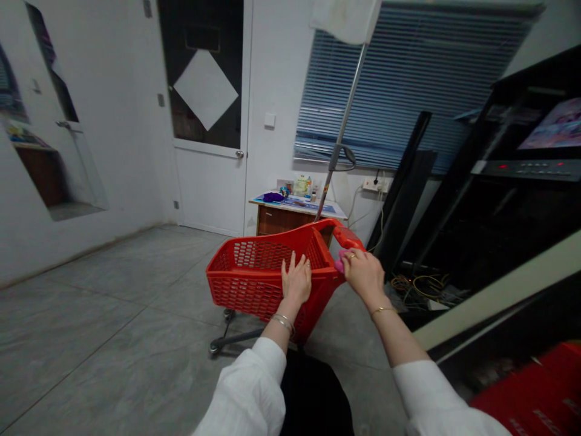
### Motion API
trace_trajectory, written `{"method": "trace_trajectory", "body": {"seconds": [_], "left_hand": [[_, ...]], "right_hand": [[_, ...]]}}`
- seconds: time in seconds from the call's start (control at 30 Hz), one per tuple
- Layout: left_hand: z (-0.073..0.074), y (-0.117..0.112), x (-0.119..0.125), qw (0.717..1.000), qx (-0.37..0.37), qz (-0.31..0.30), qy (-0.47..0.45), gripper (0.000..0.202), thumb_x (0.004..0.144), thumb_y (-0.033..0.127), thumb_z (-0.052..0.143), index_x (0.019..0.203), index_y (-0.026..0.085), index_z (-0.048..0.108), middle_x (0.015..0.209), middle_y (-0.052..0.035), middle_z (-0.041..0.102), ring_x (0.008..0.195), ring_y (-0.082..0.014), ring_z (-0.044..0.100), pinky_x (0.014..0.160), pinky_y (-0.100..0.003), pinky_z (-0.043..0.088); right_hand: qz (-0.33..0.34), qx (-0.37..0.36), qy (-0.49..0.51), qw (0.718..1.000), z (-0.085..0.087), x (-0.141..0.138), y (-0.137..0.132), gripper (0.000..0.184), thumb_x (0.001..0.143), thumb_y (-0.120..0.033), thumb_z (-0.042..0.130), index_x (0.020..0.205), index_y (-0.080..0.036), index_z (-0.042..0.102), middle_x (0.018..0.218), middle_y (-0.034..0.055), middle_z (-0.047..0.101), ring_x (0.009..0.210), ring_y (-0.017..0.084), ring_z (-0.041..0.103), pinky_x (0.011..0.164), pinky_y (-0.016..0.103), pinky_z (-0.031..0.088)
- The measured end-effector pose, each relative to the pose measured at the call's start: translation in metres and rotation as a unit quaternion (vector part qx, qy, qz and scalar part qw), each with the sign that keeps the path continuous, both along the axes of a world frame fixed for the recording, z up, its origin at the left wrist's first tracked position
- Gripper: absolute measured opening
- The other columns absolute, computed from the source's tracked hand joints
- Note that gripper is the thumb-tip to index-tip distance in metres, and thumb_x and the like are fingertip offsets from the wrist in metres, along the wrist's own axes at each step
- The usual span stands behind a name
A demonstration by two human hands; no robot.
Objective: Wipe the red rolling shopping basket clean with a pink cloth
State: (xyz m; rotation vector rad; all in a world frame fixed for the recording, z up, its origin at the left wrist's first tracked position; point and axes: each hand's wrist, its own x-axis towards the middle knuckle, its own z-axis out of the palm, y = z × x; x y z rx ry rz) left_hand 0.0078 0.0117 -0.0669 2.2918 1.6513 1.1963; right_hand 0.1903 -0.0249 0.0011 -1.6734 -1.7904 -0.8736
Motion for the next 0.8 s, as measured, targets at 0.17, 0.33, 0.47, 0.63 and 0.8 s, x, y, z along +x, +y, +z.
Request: {"method": "trace_trajectory", "body": {"seconds": [0.17,0.33,0.47,0.63,0.8], "left_hand": [[-0.001,-0.001,0.005,1.000,0.000,0.003,-0.013,0.046,0.102,0.033,0.023,0.134,0.033,0.057,0.146,0.0030,0.052,0.149,-0.0190,0.021,0.121,-0.052,0.012],[0.000,-0.002,0.001,1.000,0.004,-0.010,0.006,0.047,0.103,0.034,0.021,0.135,0.032,0.055,0.147,0.0029,0.050,0.149,-0.0182,0.020,0.121,-0.051,0.015],[0.001,0.000,0.001,1.000,-0.006,-0.018,0.009,0.046,0.103,0.035,0.022,0.134,0.034,0.056,0.147,0.0024,0.051,0.149,-0.0176,0.020,0.121,-0.050,0.015],[0.000,0.000,0.007,1.000,-0.005,-0.010,-0.001,0.045,0.102,0.034,0.024,0.132,0.034,0.058,0.145,0.0028,0.053,0.149,-0.0179,0.022,0.120,-0.051,0.014],[0.000,-0.002,0.002,1.000,0.004,-0.020,0.006,0.046,0.103,0.034,0.023,0.132,0.034,0.058,0.146,0.0032,0.052,0.149,-0.0180,0.022,0.120,-0.050,0.015]], "right_hand": [[-0.014,0.062,0.036,0.997,-0.009,-0.004,-0.003,0.027,0.092,-0.027,0.050,0.104,-0.017,0.072,0.114,0.0106,0.067,0.103,0.024,0.053,0.094,0.038,0.039],[0.056,0.038,-0.035,0.997,-0.024,-0.039,-0.011,0.032,0.096,-0.030,0.047,0.121,-0.023,0.066,0.126,0.0075,0.064,0.114,0.025,0.050,0.103,0.041,0.034],[0.053,0.012,-0.032,0.998,-0.008,-0.003,-0.007,0.043,0.096,-0.030,0.045,0.136,-0.021,0.055,0.122,0.0100,0.066,0.104,0.022,0.055,0.095,0.035,0.038],[-0.001,0.044,0.027,0.999,-0.010,-0.005,-0.003,0.034,0.093,-0.025,0.048,0.119,-0.016,0.067,0.116,0.0127,0.068,0.103,0.024,0.055,0.094,0.039,0.039],[0.044,0.027,-0.025,0.998,-0.023,-0.048,-0.011,0.037,0.094,-0.036,0.053,0.125,-0.017,0.064,0.123,0.0108,0.066,0.110,0.026,0.053,0.097,0.039,0.037]]}}
